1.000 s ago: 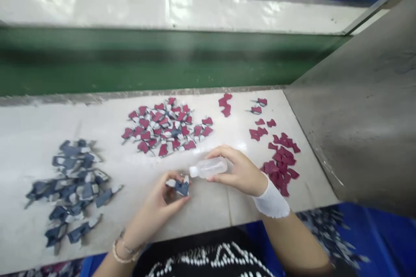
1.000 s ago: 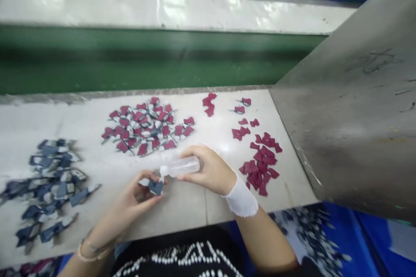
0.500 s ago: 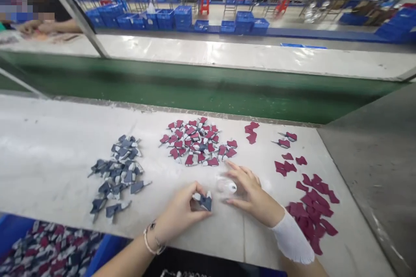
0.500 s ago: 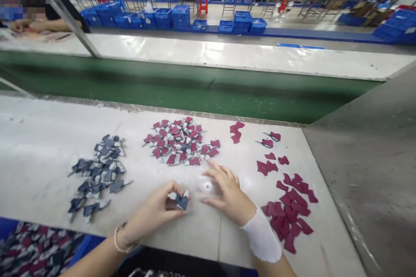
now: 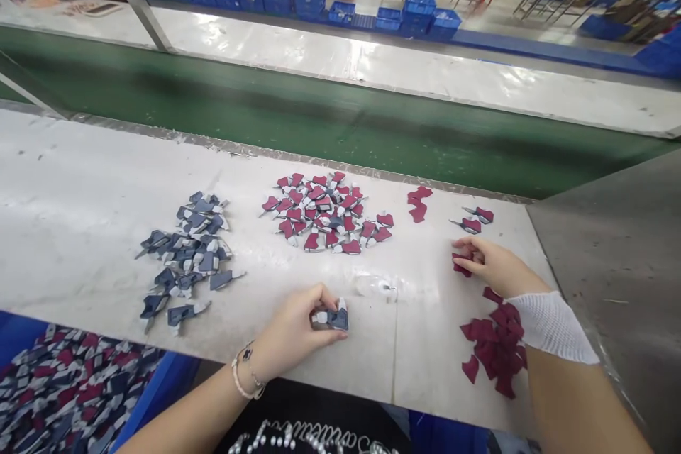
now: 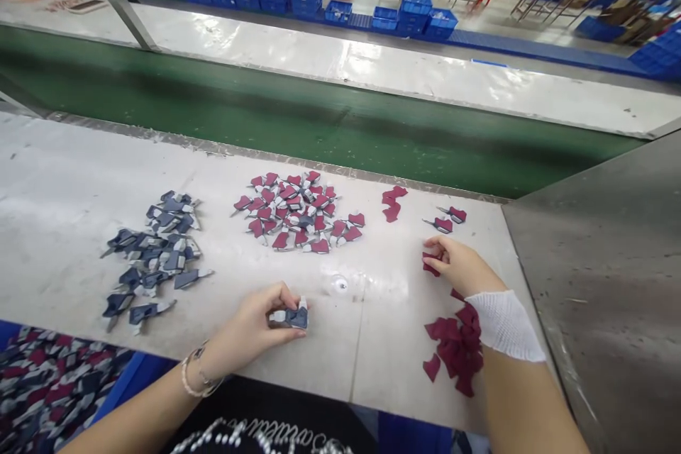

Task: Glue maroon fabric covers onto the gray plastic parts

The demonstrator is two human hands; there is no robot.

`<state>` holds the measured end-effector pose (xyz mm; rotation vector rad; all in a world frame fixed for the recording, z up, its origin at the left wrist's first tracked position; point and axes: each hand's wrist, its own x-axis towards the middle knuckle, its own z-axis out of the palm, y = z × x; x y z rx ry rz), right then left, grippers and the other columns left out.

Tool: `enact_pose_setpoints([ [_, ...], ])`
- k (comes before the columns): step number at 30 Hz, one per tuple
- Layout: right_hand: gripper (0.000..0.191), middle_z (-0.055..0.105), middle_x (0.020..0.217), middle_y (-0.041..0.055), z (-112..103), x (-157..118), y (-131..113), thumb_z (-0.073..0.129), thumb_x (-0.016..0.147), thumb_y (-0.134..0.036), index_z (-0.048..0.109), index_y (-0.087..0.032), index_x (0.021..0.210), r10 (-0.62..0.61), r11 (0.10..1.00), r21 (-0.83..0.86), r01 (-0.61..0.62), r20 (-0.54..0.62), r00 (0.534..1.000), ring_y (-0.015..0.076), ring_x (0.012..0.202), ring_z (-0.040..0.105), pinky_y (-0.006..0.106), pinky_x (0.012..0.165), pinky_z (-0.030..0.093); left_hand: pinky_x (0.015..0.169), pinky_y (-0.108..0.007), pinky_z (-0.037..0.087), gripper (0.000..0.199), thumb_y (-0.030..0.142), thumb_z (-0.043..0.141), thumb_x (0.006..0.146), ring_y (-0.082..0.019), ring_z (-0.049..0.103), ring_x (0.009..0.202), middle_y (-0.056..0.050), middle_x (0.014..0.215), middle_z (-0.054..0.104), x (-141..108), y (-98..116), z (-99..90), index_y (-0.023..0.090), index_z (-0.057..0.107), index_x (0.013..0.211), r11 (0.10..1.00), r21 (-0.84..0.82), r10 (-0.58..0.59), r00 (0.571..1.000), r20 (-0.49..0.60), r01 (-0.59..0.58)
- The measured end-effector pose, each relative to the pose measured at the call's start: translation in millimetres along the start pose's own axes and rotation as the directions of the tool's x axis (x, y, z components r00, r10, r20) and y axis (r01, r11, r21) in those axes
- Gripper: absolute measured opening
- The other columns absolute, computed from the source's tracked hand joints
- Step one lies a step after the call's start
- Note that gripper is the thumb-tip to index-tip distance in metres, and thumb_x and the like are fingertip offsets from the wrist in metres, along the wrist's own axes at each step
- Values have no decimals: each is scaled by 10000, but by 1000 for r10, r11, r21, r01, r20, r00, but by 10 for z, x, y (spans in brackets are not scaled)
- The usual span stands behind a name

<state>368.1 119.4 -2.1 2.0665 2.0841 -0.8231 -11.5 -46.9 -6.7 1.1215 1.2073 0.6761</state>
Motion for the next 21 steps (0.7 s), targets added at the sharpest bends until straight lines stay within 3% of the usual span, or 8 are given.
enact_pose_setpoints([
  [7,200,698,965,27,-101,19,-41,646,979,-315,667,-157,1100,11,1000,-29,-8,116,993,159,804,678,350,751,593,929,-409,586,321,310,806,783,-257,685,1131,-101,1166,706,9,1,81,203,532,911,994,-94,51,998,-40,-55],
  [12,129,747,956,54,-169,-48,-52,694,933,-298,724,-173,927,14,1000,-1,-14,81,997,190,834,705,370,767,591,905,-381,603,275,325,806,791,-198,667,1043,-99,1287,559,57,-33,145,188,593,897,981,-52,179,972,-150,-189],
  [16,196,781,874,114,-155,-385,-189,677,903,-421,765,-257,841,-41,992,116,41,5,999,299,778,734,417,671,566,861,-350,601,296,337,829,775,-171,646,992,-72,1151,559,89,-72,222,191,616,920,958,-31,269,933,-237,-285],
  [19,355,788,909,112,12,-779,-482,666,848,-617,752,-275,881,-113,953,286,105,13,994,320,802,747,438,670,585,792,-324,598,267,320,812,797,-155,642,917,-57,1048,591,100,-103,303,190,606,907,930,12,357,893,-275,-368],
  [21,389,785,898,112,189,-1033,-754,695,831,-623,735,-241,894,-229,852,503,143,113,967,305,810,749,444,711,605,765,-316,593,253,305,804,807,-151,644,879,-48,990,614,97,-123,355,193,596,899,911,50,405,870,-280,-408],
])
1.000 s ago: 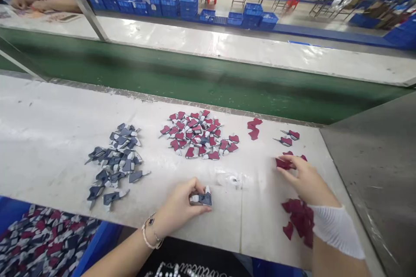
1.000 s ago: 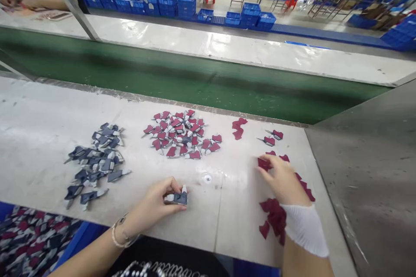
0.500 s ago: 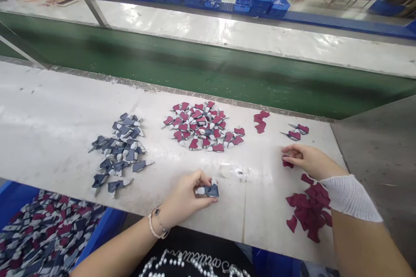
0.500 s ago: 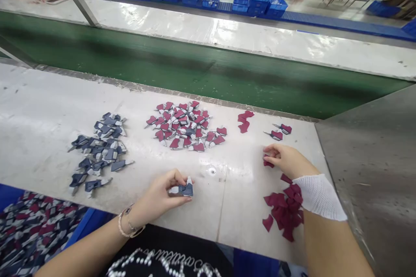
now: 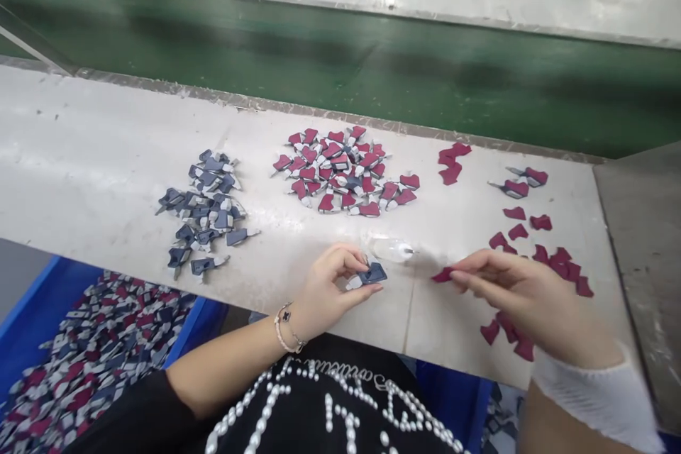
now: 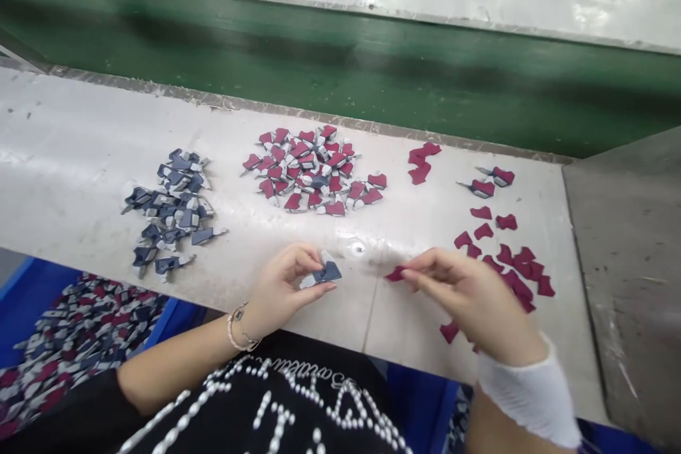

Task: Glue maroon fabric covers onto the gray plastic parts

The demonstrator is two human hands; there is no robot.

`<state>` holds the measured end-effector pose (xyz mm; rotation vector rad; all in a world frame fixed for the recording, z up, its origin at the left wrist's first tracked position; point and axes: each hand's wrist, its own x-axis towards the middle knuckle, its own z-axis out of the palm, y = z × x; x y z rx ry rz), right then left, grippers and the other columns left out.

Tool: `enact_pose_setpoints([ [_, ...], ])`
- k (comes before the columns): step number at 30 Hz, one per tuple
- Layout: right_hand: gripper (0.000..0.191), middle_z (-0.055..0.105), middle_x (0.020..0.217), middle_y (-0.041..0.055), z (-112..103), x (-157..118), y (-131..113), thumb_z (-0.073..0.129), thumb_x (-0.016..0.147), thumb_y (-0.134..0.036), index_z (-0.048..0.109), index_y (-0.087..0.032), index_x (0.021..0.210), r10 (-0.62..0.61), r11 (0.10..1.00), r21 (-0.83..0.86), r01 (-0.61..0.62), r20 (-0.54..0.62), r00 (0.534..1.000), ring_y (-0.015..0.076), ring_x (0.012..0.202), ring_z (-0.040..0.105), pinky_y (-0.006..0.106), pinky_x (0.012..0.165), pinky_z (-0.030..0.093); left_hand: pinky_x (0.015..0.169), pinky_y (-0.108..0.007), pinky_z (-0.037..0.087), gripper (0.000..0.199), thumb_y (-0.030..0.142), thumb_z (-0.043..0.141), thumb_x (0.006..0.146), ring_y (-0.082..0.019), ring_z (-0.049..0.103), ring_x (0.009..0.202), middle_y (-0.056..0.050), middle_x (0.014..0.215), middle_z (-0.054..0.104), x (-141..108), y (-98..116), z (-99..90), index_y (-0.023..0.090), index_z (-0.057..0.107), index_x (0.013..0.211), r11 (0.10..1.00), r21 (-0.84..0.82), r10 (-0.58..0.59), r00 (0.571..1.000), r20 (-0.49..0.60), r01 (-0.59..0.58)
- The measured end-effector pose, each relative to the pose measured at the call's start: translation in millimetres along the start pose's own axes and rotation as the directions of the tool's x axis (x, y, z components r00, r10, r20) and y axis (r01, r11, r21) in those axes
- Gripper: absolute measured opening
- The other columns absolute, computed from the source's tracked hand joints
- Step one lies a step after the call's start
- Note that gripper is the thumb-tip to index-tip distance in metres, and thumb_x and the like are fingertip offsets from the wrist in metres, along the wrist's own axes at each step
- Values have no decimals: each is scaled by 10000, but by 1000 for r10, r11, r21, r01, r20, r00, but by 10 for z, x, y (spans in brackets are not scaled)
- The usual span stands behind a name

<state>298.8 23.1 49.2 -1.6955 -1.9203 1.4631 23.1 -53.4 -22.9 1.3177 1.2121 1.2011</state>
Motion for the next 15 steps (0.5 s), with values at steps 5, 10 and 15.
enact_pose_setpoints([
  [5,286,755,751,39,640,-137,-336,654,934,-495,643,-220,857,-87,924,383,1,208,974,195,725,736,321,683,606,759,-316,605,246,301,798,814,-164,678,899,-50,982,646,-51,2,45,201,597,916,998,35,50,999,18,-50],
  [10,272,760,802,52,757,-60,-369,658,938,-474,646,-205,907,-74,903,428,-19,200,977,194,763,743,329,716,608,771,-328,604,225,267,796,817,-158,690,884,-35,955,668,-52,28,27,211,600,911,987,102,122,992,23,-123],
  [15,276,758,827,55,783,-22,-330,626,953,-487,636,-211,947,-67,906,422,-17,184,981,209,783,741,365,748,613,780,-329,614,209,249,790,823,-157,697,894,-32,953,683,-54,16,8,220,617,936,952,211,224,974,23,-224],
])
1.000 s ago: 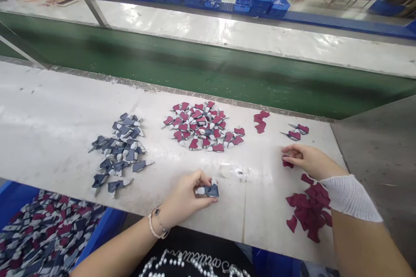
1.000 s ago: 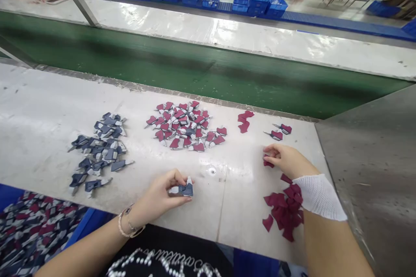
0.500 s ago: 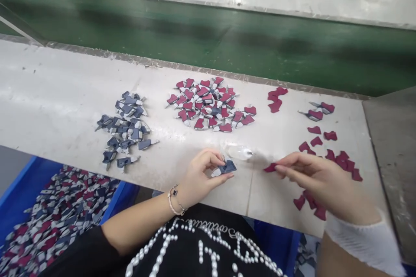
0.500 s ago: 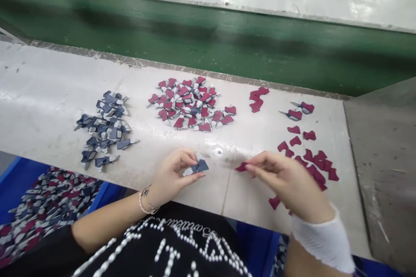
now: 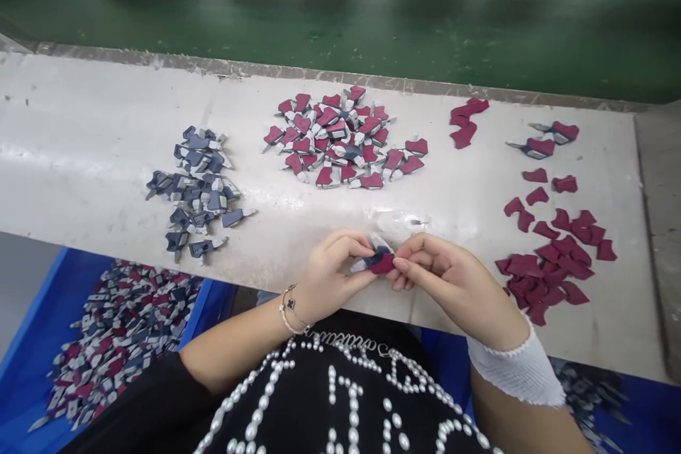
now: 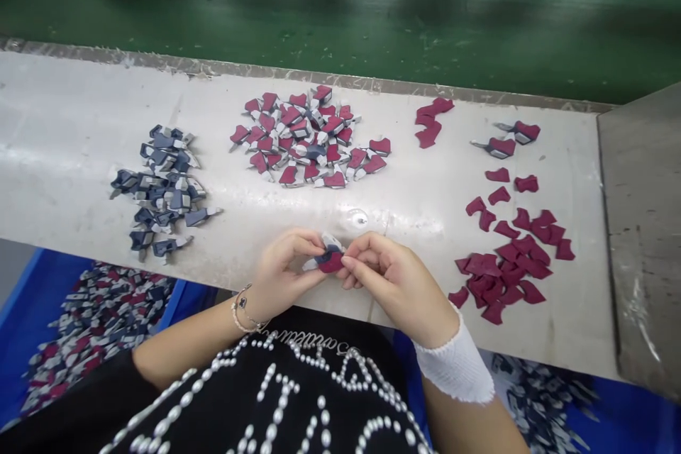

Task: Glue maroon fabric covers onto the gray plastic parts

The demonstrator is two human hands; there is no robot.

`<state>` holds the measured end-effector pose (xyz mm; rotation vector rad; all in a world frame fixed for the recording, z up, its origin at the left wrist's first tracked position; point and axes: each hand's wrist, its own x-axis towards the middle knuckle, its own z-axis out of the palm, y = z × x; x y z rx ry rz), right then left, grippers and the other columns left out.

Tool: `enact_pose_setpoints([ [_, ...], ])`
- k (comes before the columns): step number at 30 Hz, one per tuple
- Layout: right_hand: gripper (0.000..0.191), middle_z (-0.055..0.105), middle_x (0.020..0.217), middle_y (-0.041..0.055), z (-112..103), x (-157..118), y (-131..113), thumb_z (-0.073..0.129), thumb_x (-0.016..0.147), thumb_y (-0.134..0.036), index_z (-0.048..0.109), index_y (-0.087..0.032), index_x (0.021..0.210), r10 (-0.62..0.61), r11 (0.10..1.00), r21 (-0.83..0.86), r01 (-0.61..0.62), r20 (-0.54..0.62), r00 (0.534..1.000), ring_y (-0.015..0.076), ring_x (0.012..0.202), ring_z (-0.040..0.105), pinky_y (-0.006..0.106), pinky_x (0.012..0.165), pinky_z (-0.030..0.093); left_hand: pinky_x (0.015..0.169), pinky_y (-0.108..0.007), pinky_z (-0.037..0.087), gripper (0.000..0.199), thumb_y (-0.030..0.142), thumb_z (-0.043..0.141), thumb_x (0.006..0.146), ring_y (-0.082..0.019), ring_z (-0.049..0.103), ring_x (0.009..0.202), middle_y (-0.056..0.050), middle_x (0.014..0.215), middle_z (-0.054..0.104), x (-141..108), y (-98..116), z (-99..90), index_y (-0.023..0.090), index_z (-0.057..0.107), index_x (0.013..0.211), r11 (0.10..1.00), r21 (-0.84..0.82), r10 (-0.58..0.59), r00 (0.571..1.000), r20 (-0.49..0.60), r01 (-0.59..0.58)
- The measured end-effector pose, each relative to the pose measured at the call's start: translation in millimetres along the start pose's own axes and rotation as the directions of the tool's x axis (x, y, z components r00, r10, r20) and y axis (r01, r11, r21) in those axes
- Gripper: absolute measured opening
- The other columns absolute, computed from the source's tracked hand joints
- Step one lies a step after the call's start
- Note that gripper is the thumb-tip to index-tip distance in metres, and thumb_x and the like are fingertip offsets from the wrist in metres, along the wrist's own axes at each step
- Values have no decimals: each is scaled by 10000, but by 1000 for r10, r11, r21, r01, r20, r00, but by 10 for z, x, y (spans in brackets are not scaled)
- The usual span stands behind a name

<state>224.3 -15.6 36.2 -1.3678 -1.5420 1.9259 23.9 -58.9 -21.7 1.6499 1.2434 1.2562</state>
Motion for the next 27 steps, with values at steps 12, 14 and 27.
enact_pose_setpoints([
  [12,233,767,885,41,22,-17,39,720,904,-440,681,-227,989,2,999,-44,-5,-66,998,202,813,743,338,783,614,820,-322,608,202,211,777,830,-162,700,931,-54,976,691,6,0,-36,197,627,964,999,35,29,999,19,-30],
  [14,243,774,927,52,22,-31,30,730,896,-442,703,-233,1016,-4,999,-49,0,-75,997,211,833,752,344,787,628,822,-329,608,211,217,783,824,-165,698,934,-52,976,690,4,1,-33,199,623,960,1000,23,9,1000,29,-10],
  [27,220,785,888,42,89,21,55,716,914,-431,691,-220,972,13,1000,10,-11,-164,986,185,839,754,302,817,614,844,-312,636,258,240,791,826,-156,710,956,-65,998,693,5,-24,-43,166,630,1013,988,99,122,993,1,-121],
])
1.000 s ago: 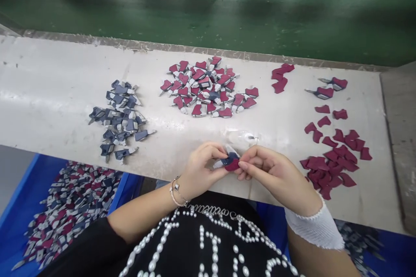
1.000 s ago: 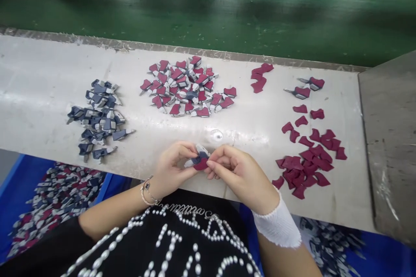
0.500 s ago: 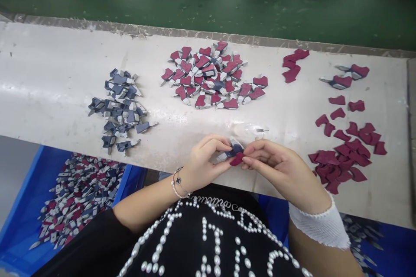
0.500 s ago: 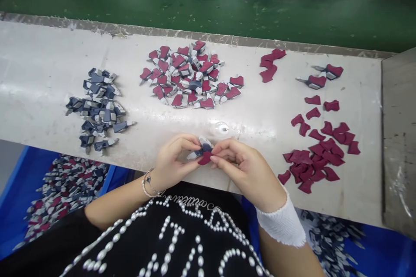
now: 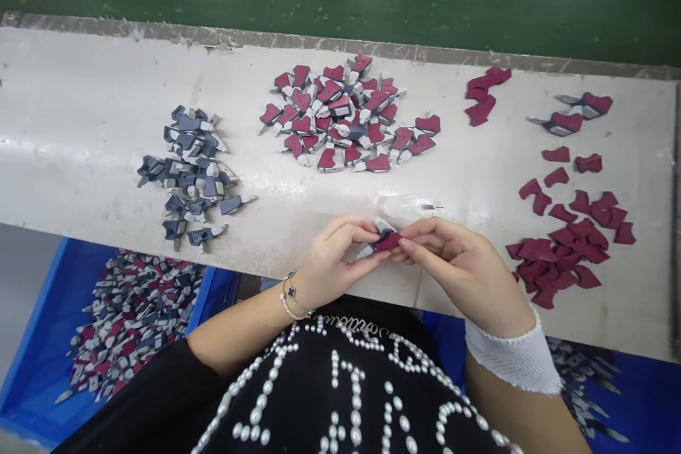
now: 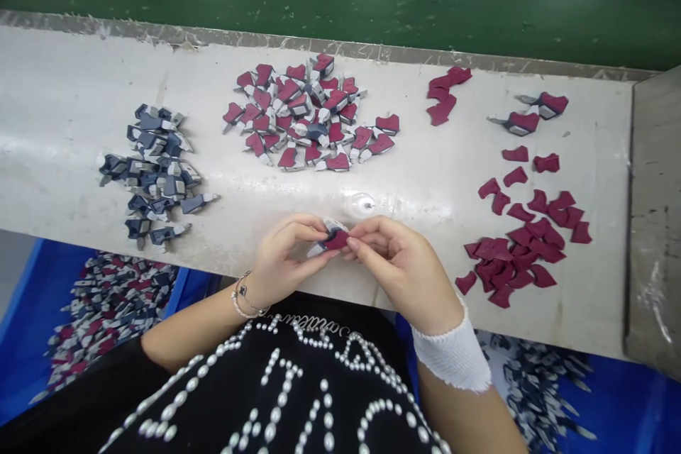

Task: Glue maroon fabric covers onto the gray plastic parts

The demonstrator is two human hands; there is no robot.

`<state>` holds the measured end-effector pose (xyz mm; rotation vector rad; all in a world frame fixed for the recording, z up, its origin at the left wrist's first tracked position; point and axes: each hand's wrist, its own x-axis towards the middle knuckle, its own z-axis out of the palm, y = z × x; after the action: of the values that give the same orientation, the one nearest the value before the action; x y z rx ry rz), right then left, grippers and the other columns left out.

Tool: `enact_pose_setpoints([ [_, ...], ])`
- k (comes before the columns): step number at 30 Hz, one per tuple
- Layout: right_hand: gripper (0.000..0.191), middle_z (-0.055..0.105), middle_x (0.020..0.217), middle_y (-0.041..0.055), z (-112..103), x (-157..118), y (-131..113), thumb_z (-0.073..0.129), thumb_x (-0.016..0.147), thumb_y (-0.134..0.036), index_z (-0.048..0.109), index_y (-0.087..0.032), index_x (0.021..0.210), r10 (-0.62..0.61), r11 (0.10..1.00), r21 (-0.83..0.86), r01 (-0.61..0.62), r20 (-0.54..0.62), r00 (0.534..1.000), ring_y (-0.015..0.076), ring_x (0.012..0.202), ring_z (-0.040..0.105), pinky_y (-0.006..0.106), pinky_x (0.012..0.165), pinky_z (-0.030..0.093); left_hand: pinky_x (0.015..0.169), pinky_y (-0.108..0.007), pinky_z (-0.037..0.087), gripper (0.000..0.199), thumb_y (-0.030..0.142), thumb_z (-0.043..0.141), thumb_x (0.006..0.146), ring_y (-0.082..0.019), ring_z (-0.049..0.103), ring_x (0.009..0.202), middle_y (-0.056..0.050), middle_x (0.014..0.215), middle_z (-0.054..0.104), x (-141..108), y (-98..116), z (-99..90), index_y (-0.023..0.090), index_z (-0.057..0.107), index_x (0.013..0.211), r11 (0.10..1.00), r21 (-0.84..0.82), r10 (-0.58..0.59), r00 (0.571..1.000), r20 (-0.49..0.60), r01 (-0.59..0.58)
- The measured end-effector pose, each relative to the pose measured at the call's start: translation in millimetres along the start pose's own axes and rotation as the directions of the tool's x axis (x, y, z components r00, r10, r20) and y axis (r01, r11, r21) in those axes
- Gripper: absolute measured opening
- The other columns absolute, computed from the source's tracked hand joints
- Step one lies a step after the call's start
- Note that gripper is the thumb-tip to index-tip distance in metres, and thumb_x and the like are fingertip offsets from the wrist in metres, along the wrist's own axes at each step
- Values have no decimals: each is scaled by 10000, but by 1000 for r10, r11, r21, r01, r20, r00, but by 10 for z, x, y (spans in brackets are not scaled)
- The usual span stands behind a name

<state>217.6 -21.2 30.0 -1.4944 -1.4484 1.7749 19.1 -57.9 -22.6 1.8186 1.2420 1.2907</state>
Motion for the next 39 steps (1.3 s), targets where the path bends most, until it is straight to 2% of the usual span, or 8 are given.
enact_pose_setpoints([
  [8,242,777,850,46,-18,4,-52,702,914,-457,695,-215,936,24,999,30,-26,49,998,182,795,737,308,793,600,842,-324,652,282,258,804,813,-164,725,961,-67,1001,712,-14,-28,-4,166,644,1026,1000,13,23,1000,-9,-23],
  [16,255,747,837,34,8,30,-55,733,884,-466,713,-213,905,18,999,-50,-18,10,1000,177,761,707,304,746,574,838,-293,644,270,248,799,818,-150,724,948,-71,991,724,-13,-39,7,156,659,1030,999,7,51,999,-19,-51],
  [24,242,706,835,4,-6,-33,-62,695,918,-471,650,-236,886,-5,992,-124,4,-4,1000,185,799,685,317,736,540,848,-267,634,245,191,803,810,-136,719,933,-73,978,726,20,1,-21,143,669,1010,997,-43,65,998,-4,-65],
  [27,248,695,858,-8,0,-73,-81,660,940,-497,610,-261,996,-2,991,-130,2,-3,1000,182,800,676,312,711,536,838,-263,633,249,204,816,798,-134,721,913,-71,959,728,38,21,-39,141,674,992,993,-98,61,998,0,-61],
  [31,259,714,955,-23,31,-107,-118,649,967,-439,593,-315,1188,-42,988,-146,59,114,993,164,889,688,279,758,538,831,-253,631,252,208,832,779,-129,721,898,-61,945,727,54,47,-75,150,681,973,983,-180,37,999,9,-35],
  [36,181,709,1010,-39,46,-145,-157,621,999,-369,611,-334,1177,-124,982,-128,142,137,983,130,930,688,242,804,538,832,-280,638,262,179,836,768,-144,729,902,-52,957,720,53,62,-113,163,680,978,958,-281,-40,998,52,53],
  [39,170,703,983,-28,39,-174,-165,615,1000,-379,615,-314,1157,-139,974,-165,157,119,983,131,895,679,244,770,532,828,-276,644,272,167,841,760,-144,737,901,-46,961,723,44,55,-122,170,680,980,952,-304,-28,999,44,40],
])
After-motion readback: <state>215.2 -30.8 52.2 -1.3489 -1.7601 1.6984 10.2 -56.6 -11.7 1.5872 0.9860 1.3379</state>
